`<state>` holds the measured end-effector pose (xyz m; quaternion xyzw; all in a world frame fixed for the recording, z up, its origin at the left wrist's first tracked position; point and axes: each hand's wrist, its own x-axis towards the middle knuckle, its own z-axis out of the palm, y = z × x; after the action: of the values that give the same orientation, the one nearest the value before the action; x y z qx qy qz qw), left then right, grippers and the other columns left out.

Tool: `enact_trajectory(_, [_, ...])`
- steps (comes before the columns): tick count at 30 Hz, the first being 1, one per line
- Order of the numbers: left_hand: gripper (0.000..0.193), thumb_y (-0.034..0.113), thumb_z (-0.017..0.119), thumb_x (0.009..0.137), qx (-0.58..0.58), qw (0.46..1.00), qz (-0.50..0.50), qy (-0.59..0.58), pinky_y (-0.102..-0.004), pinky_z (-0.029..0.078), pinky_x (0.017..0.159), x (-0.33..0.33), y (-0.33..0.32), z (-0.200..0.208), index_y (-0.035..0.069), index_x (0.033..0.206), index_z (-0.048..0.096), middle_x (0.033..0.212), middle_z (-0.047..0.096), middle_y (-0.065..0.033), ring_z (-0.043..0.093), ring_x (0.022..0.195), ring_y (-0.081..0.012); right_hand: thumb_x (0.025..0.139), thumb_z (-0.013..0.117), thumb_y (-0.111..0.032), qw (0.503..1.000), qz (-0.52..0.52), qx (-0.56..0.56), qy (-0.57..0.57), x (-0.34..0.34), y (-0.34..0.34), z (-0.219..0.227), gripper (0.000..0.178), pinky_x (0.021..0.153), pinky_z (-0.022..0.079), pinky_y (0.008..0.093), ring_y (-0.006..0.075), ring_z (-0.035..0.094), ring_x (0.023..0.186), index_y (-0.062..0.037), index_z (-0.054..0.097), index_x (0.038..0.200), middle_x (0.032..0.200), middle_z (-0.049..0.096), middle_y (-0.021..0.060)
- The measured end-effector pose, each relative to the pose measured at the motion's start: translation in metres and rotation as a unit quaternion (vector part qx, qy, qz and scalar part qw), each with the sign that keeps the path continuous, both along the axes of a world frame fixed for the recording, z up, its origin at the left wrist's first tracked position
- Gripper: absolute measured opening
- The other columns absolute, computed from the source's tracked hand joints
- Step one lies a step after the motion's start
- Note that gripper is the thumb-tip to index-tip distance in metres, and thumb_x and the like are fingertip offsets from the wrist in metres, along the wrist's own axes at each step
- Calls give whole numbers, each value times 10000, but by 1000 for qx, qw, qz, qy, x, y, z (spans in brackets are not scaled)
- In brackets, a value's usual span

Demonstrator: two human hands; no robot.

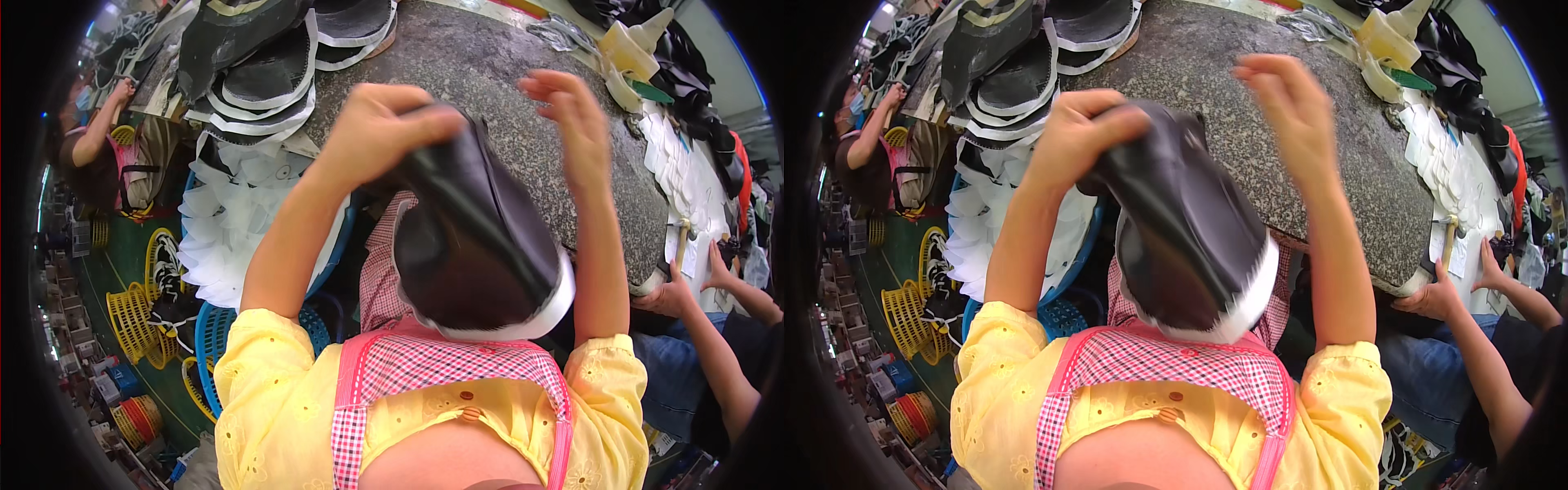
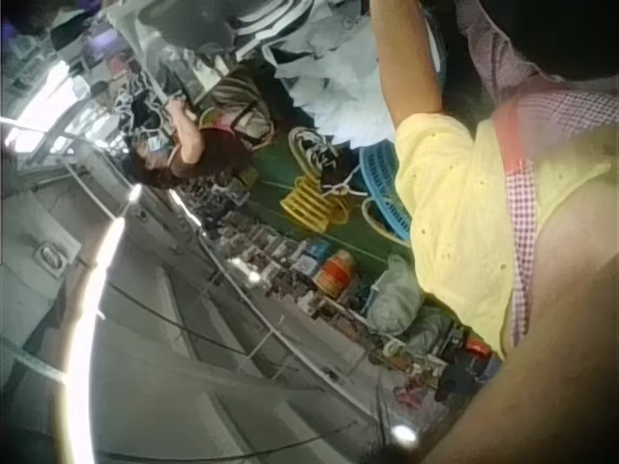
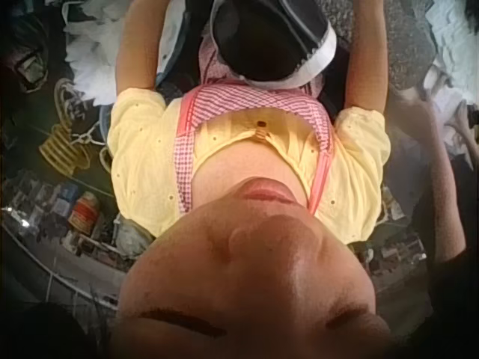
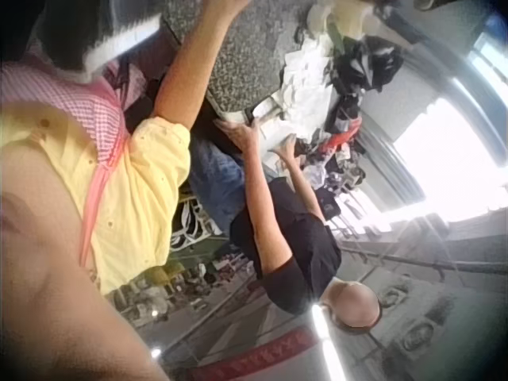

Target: The person attaches white reinforcement inserts to shoe upper pieces by hand, pressing the edges together and folding each piece into shape.

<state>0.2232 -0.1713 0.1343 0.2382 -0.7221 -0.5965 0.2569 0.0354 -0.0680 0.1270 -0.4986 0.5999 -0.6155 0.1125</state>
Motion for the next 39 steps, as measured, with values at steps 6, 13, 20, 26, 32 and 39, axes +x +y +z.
enact_trajectory(6, [255,217,692,742,115,972,123,164,-182,334,468,-1,-5,2,32,606,581,554,491,65,422,538,-11,680,572,-656,915,290,145,-241,-37,113,-36,820,824,424,296,201,553,956,75,544,1051,1058,573,122])
enact_trajectory(13, [482,353,667,748,-334,903,256,84,-282,293,419,-37,-3,13,7,516,426,450,358,-12,314,464,-68,567,810,-169,931,269,22,-247,1,74,31,877,956,344,362,237,453,1124,62,341,1271,1231,462,150])
enact_trajectory(20, [321,370,538,835,-469,821,302,124,-331,440,716,-64,-56,66,69,941,569,829,628,-113,606,786,-191,794,534,-8,939,87,-57,-327,-35,40,5,404,827,478,341,246,568,966,41,438,1183,1106,544,148])
enact_trajectory(26, [648,268,679,748,415,874,-20,251,-336,424,840,-57,11,-43,-11,1204,313,1155,430,-111,525,936,-184,772,538,34,963,-44,-109,-244,-34,50,-23,460,894,439,367,264,536,1021,38,407,1212,1150,515,152])
enact_trajectory(32, [501,-17,613,736,371,884,-45,281,-311,488,809,-84,17,-61,11,1187,398,1071,543,-112,579,926,-180,751,538,60,968,-93,-86,-218,-37,58,-22,469,888,439,372,261,537,1010,36,421,1204,1152,512,155])
enact_trajectory(39, [593,17,648,712,190,955,49,223,-353,421,870,-128,-9,-71,33,1225,352,1081,510,-126,511,985,-222,774,589,-61,945,-253,10,206,-67,51,18,443,834,419,311,268,553,913,35,441,1180,1089,538,178])
